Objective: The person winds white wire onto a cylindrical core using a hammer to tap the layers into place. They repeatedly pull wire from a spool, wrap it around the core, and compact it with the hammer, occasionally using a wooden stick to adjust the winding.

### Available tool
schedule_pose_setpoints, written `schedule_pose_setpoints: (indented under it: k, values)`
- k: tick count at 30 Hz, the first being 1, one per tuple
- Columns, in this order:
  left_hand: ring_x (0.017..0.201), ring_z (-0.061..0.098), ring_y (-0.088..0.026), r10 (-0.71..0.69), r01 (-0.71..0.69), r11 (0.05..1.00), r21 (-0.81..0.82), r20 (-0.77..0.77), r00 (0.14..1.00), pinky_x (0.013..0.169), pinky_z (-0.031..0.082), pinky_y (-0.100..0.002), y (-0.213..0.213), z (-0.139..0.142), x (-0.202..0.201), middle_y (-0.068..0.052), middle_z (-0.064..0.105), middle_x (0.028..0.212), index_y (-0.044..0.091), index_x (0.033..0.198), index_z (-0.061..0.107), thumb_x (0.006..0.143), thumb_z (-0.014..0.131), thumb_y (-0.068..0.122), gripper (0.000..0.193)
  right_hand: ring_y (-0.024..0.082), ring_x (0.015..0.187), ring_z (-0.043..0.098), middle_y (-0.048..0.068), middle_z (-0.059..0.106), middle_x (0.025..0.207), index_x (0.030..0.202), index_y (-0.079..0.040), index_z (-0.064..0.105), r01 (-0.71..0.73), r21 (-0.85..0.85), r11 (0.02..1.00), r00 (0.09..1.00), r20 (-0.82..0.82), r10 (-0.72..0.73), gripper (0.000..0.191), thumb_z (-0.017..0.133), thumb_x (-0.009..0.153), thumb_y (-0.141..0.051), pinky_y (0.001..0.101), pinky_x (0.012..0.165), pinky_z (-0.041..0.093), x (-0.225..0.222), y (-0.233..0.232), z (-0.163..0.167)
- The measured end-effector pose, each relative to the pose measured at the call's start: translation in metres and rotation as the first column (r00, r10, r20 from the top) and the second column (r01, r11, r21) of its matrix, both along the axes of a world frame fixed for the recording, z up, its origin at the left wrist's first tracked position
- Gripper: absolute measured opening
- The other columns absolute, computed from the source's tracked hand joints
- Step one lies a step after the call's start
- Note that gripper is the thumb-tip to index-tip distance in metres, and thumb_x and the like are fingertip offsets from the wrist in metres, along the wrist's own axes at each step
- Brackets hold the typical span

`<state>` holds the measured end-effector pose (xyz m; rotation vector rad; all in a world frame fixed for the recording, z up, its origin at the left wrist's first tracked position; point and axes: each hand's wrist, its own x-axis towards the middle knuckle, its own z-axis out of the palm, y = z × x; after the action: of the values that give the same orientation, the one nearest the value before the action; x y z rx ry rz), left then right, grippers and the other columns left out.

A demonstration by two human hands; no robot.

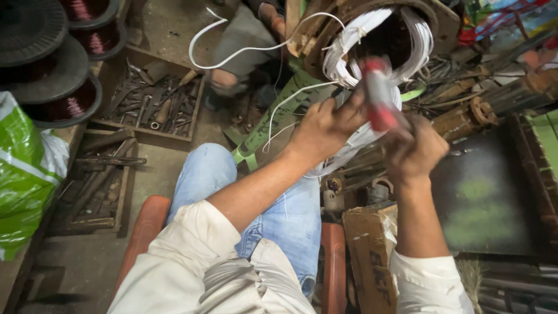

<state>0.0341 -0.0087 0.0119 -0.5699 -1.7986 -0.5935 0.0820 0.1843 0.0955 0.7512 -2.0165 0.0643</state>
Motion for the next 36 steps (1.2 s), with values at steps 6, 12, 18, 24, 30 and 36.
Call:
schedule_pose_setpoints:
  k: [6,12,18,24,30,36]
  values:
    - [0.076,0.055,-0.023,-0.002,0.003,0.999,-0.045,0.032,0.999,0.073,0.055,-0.035,-0.004,0.001,0.006,-0.009,0.018,0.175,0.016,0.160,0.033,0.106,0.056,0.012,0.059,0.029,0.063,0.063,0.014,0.061,0.076,0.102,0.003,0.063,0.101,-0.082,0.991,0.983,0.161,-0.087,0.018,0.070,0.107,-0.014,0.0364,0.061,0.051,-0.001,0.001,0.007]
    - [0.072,0.055,-0.018,0.179,-0.178,0.979,-0.098,0.002,0.984,0.065,0.052,-0.028,-0.008,0.010,0.010,-0.011,0.017,0.171,0.017,0.163,0.036,0.106,0.057,0.005,0.062,0.031,0.076,0.064,0.015,0.064,0.090,0.112,-0.001,0.060,-0.179,-0.031,0.983,0.979,-0.105,0.175,0.024,0.057,0.113,-0.025,0.0379,0.070,0.051,0.001,0.021,0.002]
    - [0.099,0.062,-0.026,-0.106,0.119,0.990,-0.074,0.161,0.981,0.078,0.056,-0.032,-0.024,0.024,0.033,-0.012,0.019,0.177,0.013,0.168,0.038,0.100,0.065,0.007,0.073,0.034,0.088,0.065,0.016,0.067,0.104,0.122,-0.005,0.057,0.062,0.008,0.998,0.997,-0.048,-0.061,0.033,0.044,0.119,-0.036,0.0395,0.080,0.051,0.022,0.032,-0.025]
    - [0.127,0.057,-0.031,-0.404,0.384,0.914,0.130,0.197,0.893,0.110,0.049,-0.049,-0.030,0.034,0.102,-0.005,0.031,0.165,0.022,0.162,0.034,0.096,0.074,0.029,0.078,0.013,0.065,0.050,0.007,0.056,0.087,0.108,-0.007,0.051,-0.096,-0.922,0.375,0.695,0.207,0.688,0.047,0.042,0.113,-0.053,0.0260,0.056,0.041,0.103,-0.023,-0.073]
    - [0.108,0.060,-0.025,-0.113,0.139,0.981,-0.137,0.181,0.977,0.086,0.053,-0.034,-0.040,0.055,0.084,-0.010,0.036,0.168,0.007,0.165,0.036,0.098,0.073,0.016,0.077,0.009,0.055,0.041,0.002,0.049,0.076,0.116,-0.004,0.049,-0.006,-0.900,0.435,0.762,0.278,0.585,0.048,0.045,0.113,-0.052,0.0247,0.053,0.034,0.127,0.001,-0.054]
    - [0.073,0.056,-0.021,0.040,-0.027,0.995,-0.099,0.132,0.990,0.063,0.053,-0.034,-0.034,0.046,0.018,-0.014,0.038,0.162,0.008,0.157,0.044,0.098,0.072,0.029,0.069,0.011,0.059,0.049,0.011,0.056,0.098,0.114,-0.007,0.048,-0.187,-0.609,0.771,0.937,0.124,0.325,0.042,0.045,0.113,-0.049,0.0237,0.054,0.041,0.109,0.034,-0.033]
